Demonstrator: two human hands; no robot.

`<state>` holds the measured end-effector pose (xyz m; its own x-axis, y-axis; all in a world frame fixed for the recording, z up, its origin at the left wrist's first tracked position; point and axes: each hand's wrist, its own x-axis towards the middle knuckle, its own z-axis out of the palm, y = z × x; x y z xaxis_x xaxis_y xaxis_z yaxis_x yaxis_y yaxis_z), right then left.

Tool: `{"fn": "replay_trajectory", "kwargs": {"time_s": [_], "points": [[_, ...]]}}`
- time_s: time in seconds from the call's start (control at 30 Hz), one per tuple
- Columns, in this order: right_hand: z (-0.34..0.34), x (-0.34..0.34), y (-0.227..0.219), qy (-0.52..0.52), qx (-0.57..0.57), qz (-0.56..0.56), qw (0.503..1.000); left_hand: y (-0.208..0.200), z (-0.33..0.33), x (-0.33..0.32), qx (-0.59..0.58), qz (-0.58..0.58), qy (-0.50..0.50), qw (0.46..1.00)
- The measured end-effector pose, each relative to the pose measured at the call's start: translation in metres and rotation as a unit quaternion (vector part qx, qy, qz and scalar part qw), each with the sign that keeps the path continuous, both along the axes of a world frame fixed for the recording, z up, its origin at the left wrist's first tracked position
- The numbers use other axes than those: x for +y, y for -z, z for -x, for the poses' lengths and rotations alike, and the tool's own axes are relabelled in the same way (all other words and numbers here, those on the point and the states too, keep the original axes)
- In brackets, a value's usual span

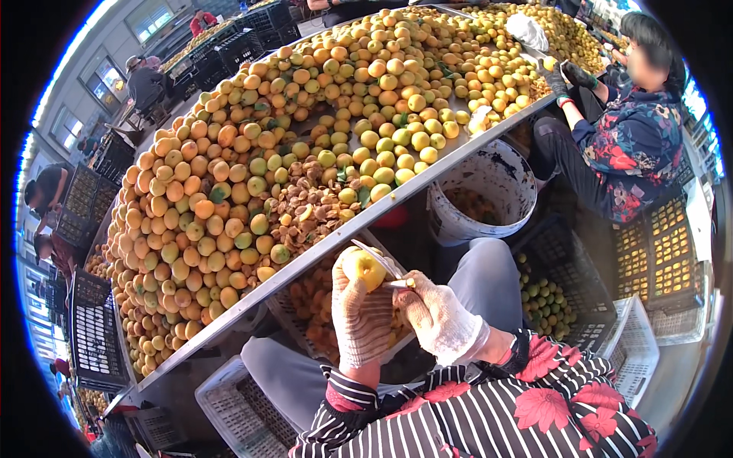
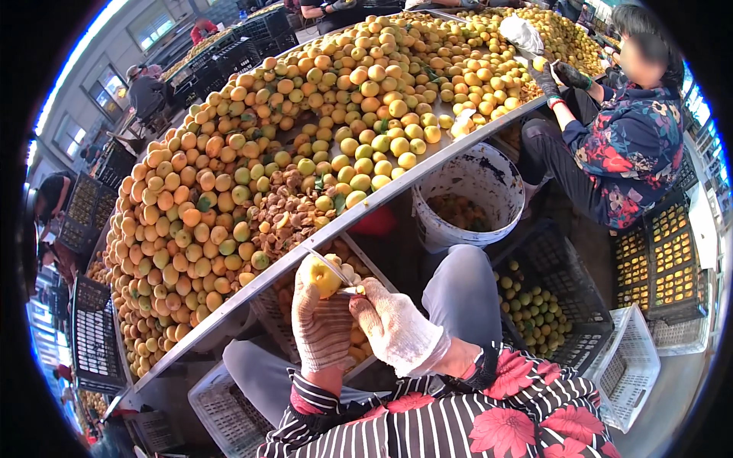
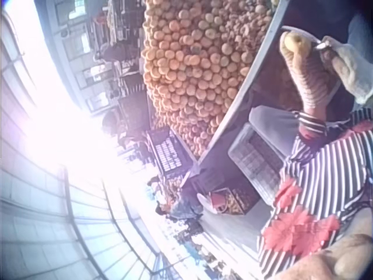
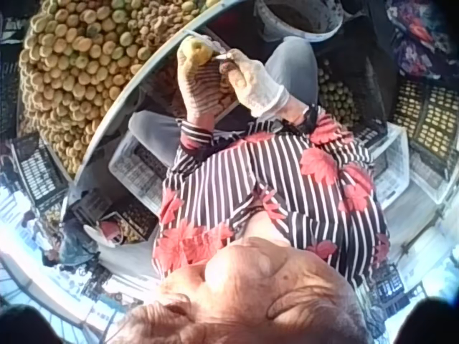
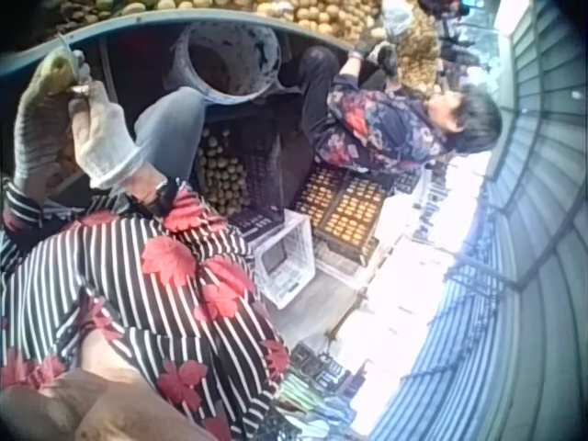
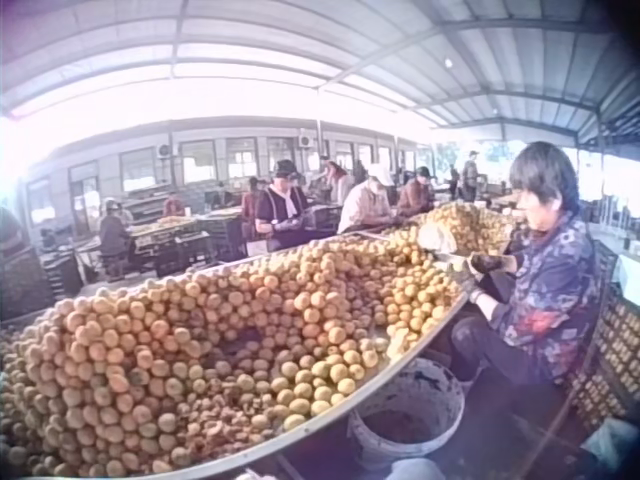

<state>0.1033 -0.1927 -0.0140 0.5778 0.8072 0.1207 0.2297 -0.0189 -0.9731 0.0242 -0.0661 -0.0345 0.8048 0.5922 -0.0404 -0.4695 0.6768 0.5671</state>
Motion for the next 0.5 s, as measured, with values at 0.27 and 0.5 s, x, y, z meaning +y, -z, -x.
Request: {"fn": "replay_trajectory", "kwargs": {"time_s": [0.27, 0.5], "points": [[0.005, 0.002, 0.003, 0.017, -0.028, 0.028, 0.999, -0.005, -0.007, -0.011, 0.045, 0.004, -0.036, 0.998], [0.004, 0.002, -0.002, 0.026, -0.085, 0.047, 0.995, -0.016, -0.016, -0.018, 0.057, 0.033, -0.058, 0.996]]}}
